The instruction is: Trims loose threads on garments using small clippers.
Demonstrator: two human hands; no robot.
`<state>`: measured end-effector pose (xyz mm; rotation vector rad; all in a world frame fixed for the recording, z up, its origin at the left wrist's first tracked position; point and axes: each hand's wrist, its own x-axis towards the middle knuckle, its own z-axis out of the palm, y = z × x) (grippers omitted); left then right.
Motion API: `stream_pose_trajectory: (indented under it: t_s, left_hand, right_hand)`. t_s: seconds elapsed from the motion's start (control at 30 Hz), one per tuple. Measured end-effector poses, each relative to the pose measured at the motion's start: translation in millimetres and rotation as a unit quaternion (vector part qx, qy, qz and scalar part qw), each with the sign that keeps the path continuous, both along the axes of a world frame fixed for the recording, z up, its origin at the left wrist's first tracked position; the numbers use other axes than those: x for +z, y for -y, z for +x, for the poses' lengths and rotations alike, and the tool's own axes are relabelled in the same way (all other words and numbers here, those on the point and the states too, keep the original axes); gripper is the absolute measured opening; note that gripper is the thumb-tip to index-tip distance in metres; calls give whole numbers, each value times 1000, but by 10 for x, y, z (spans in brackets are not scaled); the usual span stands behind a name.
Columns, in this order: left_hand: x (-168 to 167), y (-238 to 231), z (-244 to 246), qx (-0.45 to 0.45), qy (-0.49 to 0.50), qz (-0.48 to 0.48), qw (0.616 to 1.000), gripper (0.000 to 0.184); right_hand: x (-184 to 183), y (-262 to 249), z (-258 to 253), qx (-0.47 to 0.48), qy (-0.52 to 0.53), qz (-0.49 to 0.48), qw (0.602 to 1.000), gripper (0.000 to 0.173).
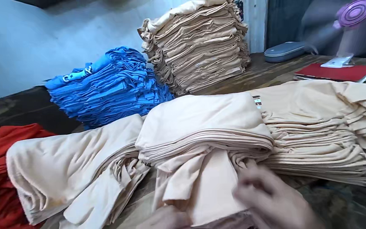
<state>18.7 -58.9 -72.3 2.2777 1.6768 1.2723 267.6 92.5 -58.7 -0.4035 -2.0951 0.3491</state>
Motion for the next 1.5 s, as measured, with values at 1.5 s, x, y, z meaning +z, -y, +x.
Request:
stream_pose_trajectory:
  t_s: [1.5]
  left_hand:
    - [185, -379, 902, 207, -226, 122, 944, 22]
  right_hand:
    - [-512, 413, -195, -98, -258, -263, 924, 11]
